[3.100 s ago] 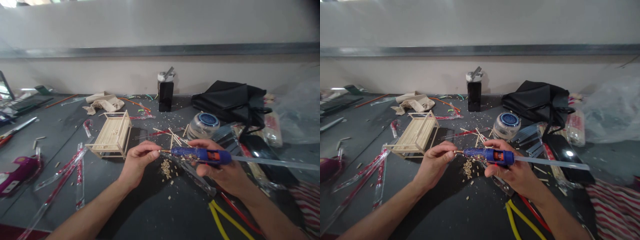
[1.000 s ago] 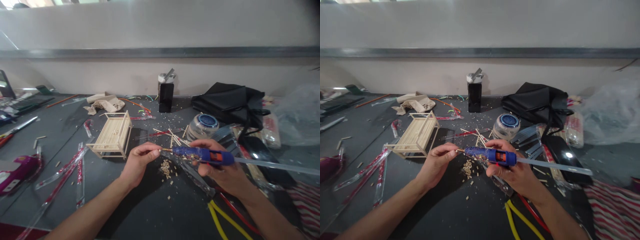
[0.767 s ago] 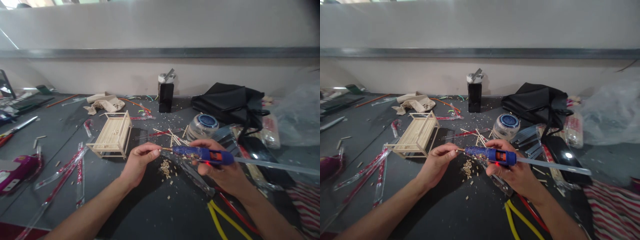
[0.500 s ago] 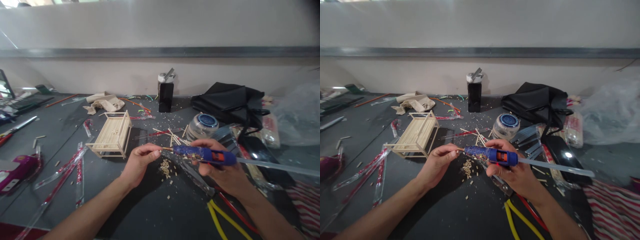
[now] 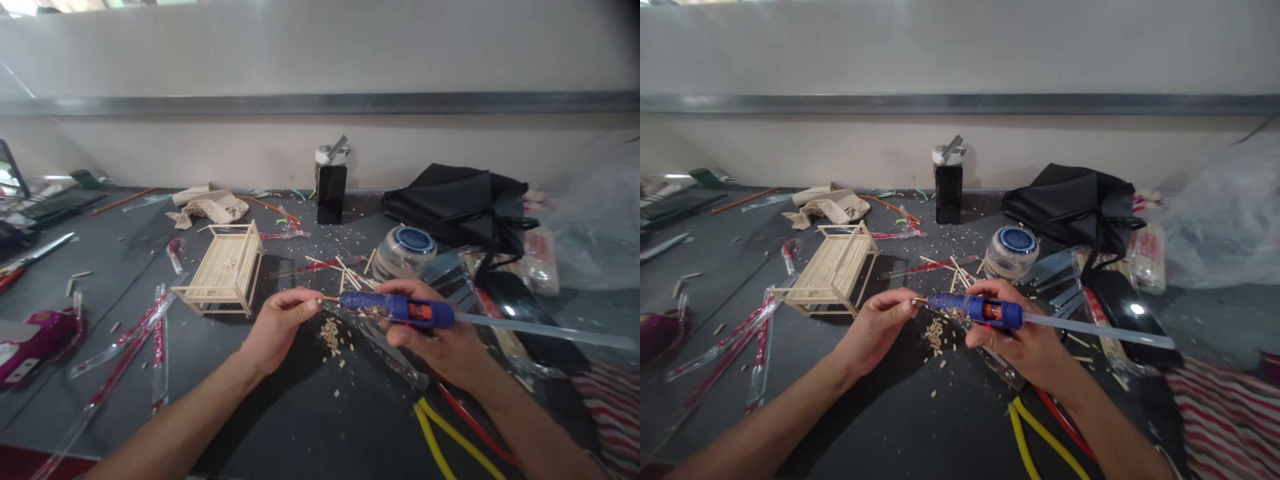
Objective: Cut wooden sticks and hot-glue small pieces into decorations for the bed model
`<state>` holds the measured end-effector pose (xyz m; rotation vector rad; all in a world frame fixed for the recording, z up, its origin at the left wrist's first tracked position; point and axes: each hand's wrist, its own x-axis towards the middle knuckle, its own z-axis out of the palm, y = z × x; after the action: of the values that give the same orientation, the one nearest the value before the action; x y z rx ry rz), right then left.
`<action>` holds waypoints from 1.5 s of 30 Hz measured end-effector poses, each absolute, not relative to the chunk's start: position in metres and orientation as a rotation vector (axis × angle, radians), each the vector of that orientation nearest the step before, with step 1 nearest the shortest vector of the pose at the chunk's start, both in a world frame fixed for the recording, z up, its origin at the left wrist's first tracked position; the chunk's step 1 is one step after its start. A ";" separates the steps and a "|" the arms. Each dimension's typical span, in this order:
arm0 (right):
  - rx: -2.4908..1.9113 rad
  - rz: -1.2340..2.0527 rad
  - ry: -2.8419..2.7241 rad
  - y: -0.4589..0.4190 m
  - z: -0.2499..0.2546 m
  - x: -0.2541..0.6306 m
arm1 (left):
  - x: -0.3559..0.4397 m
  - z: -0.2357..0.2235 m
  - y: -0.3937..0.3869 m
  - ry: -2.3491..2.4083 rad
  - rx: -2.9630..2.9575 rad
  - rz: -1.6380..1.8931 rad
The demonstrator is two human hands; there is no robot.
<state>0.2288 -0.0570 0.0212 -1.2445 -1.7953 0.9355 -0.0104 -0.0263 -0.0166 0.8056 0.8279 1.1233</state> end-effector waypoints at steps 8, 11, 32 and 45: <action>-1.266 0.844 -1.853 -0.054 0.023 0.227 | -0.010 -0.016 -0.026 0.839 0.808 1.128; -1.258 0.841 -1.876 -0.055 0.023 0.226 | -0.009 -0.015 -0.026 0.834 0.809 1.118; -1.496 -0.265 -2.319 0.023 0.059 0.279 | -0.017 -0.016 -0.019 0.809 0.701 1.209; -1.497 0.042 -2.363 0.031 0.072 0.291 | -0.017 -0.016 -0.019 0.796 0.700 1.187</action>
<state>0.2914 0.0315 0.0723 -1.4972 -2.3626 0.0424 -0.0168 -0.0189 -0.0160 0.7003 0.7959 1.1867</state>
